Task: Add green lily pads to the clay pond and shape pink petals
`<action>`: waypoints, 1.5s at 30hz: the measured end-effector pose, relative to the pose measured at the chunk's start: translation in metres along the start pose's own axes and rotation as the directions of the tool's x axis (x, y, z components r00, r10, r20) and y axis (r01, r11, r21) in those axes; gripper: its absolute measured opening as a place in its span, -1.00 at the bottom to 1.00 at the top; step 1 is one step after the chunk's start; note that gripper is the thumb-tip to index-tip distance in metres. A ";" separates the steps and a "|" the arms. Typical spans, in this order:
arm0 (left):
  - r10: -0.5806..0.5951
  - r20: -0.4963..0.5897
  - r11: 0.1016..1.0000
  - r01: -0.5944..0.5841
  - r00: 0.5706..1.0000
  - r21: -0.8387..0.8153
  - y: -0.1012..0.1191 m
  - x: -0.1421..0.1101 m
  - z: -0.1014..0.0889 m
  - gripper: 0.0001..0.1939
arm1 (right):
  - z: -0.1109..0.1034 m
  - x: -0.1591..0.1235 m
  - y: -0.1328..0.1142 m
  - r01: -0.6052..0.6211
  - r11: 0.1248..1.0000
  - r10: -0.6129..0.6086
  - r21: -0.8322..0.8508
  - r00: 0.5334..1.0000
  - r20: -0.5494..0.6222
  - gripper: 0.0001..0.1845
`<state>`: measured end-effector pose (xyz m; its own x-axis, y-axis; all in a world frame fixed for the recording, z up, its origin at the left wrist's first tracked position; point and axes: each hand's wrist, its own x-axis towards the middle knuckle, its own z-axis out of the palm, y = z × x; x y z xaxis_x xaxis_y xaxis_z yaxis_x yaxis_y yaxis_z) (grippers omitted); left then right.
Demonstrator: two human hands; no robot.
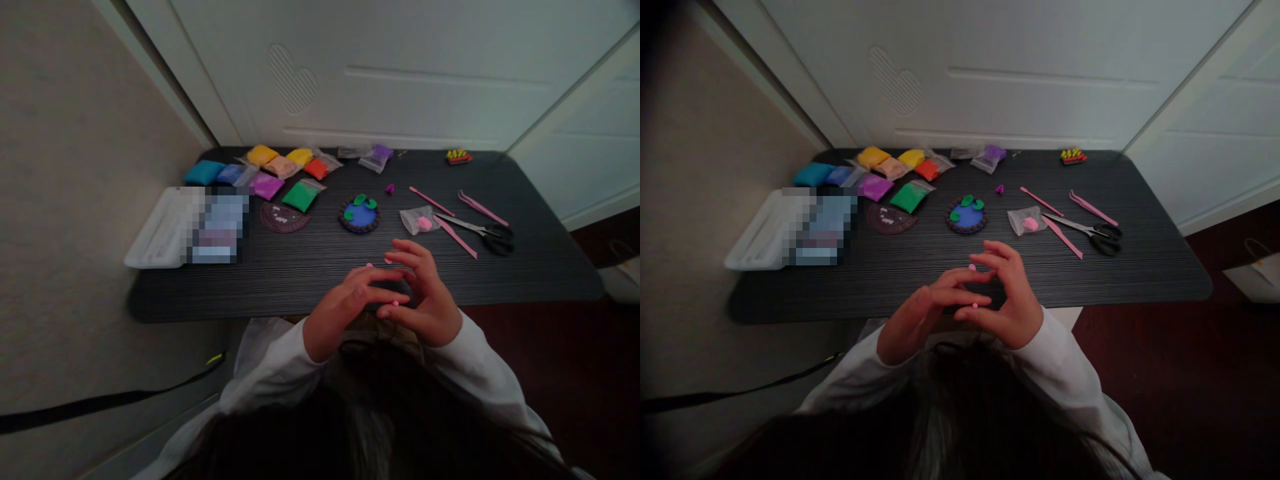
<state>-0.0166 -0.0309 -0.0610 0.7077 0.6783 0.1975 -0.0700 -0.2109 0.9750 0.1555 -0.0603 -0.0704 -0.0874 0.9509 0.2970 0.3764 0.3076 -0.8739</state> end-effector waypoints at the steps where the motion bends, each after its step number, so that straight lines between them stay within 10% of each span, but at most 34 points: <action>1: -0.006 -0.020 1.000 0.006 1.000 -0.007 0.000 -0.001 0.000 -0.38 | -0.001 0.000 0.001 -0.013 1.000 0.013 0.000 1.000 -0.018 -0.32; 33: -0.035 -0.006 0.999 0.034 0.999 -0.038 -0.001 0.000 0.000 -0.41 | -0.002 -0.001 0.003 -0.005 0.999 0.006 0.035 1.000 -0.028 -0.32; 45: -0.378 -0.091 0.794 0.272 0.921 -0.544 -0.011 0.004 0.011 -0.90 | 0.001 -0.001 0.010 -0.029 0.994 0.036 0.110 0.997 -0.063 -0.44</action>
<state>-0.0049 -0.0334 -0.0721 0.6145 0.7687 -0.1776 -0.2454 0.4002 0.8830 0.1582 -0.0578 -0.0802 -0.0160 0.9572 0.2890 0.2753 0.2820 -0.9191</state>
